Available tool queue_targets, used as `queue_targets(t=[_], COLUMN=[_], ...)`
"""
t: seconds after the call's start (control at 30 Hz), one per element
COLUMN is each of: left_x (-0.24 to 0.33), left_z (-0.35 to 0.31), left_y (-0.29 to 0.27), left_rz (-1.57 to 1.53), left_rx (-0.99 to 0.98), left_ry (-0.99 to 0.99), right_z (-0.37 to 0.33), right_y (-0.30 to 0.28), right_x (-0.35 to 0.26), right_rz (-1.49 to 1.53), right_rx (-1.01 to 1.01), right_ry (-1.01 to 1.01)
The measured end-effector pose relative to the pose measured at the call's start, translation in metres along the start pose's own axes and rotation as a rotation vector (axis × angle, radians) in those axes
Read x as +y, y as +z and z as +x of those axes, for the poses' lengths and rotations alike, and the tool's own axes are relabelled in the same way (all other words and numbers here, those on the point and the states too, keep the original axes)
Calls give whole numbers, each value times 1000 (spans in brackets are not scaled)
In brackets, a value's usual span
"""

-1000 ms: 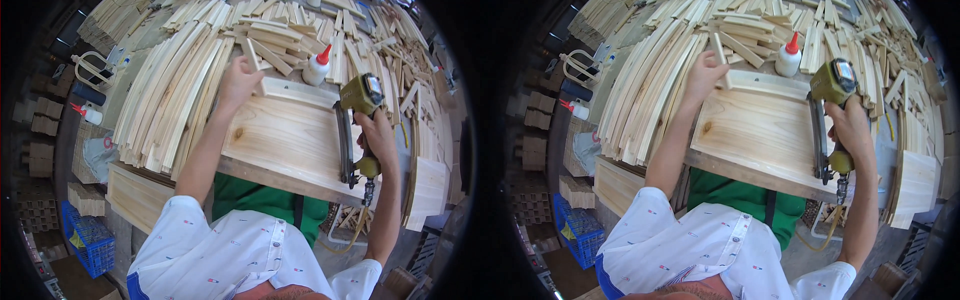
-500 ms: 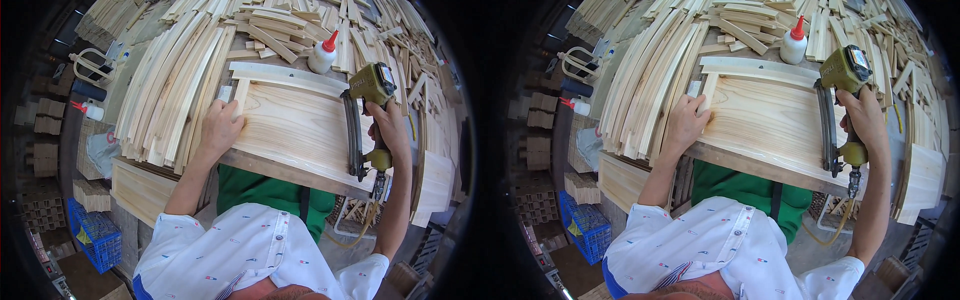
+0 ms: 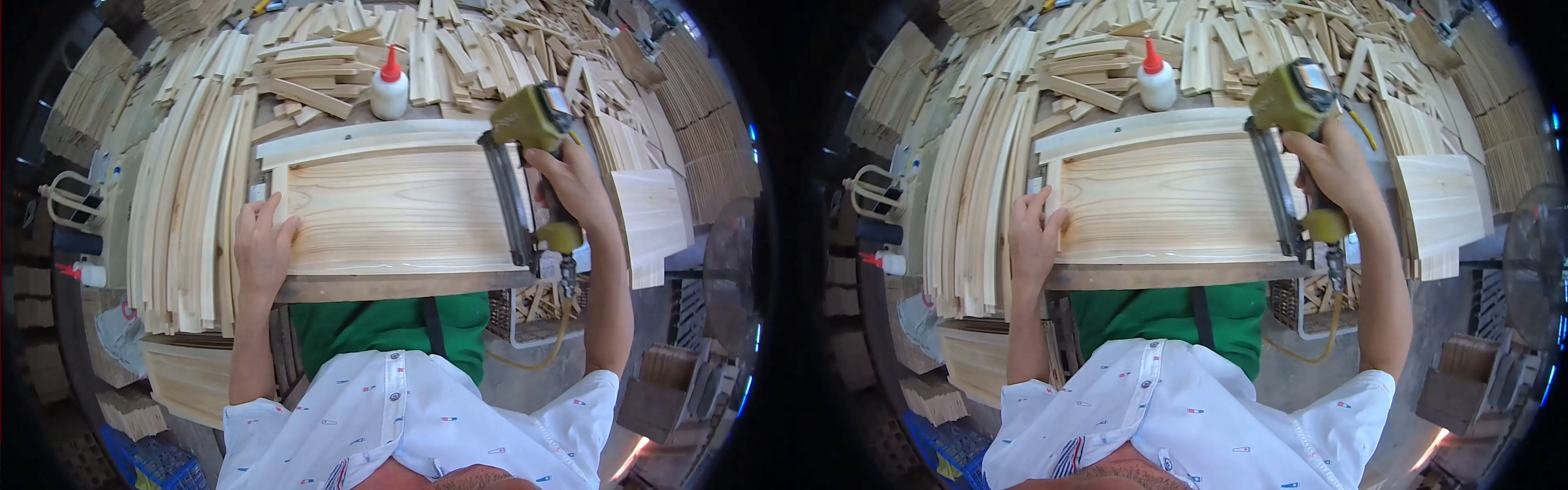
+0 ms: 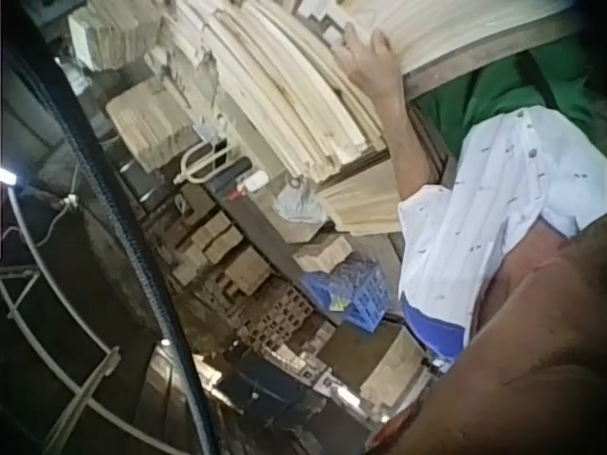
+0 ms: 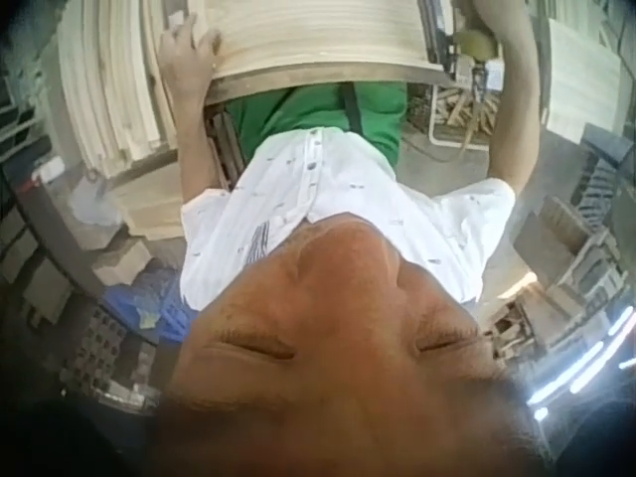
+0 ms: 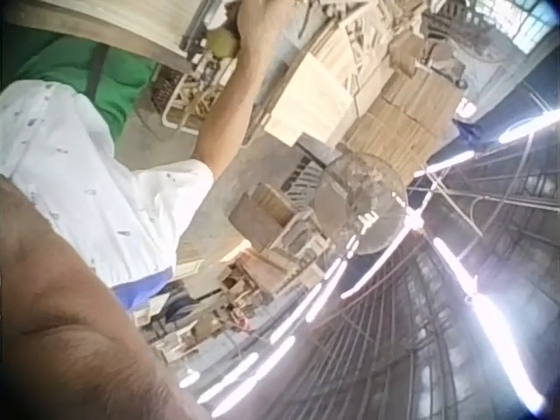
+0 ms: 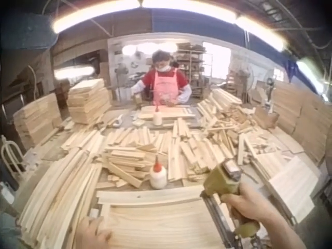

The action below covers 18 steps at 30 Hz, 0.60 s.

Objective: Assemble wooden trays using wood glue and a pneumatic nailer.

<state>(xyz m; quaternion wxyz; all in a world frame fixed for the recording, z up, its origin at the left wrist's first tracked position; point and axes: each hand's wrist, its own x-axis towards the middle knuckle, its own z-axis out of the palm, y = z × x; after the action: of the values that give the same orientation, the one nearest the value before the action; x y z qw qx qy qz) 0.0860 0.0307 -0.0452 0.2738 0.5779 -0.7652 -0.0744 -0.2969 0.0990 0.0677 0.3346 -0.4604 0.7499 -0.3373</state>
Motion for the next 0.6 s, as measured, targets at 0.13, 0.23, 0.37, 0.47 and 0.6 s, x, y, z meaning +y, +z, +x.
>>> queue_targets(t=[0.13,0.23,0.37,0.47,0.6], left_x=[43,90,158,196,226], left_z=[24,54,110,160,211], left_y=[27,78,133,168,187], left_rz=[-268,-429,-498,-519,-349], left_rx=[-143,-198,-293,-171,-65], left_ry=[215,407,430,430,133], right_z=[-31,-39,-47,-49,-49], right_y=[-33,-49,-56,-56,-51], right_x=[25,44,59,64,62], right_rz=[8,19,32,36,-14], right_rx=[144,132,139,156,180], right_ry=[79,159,211,219,183])
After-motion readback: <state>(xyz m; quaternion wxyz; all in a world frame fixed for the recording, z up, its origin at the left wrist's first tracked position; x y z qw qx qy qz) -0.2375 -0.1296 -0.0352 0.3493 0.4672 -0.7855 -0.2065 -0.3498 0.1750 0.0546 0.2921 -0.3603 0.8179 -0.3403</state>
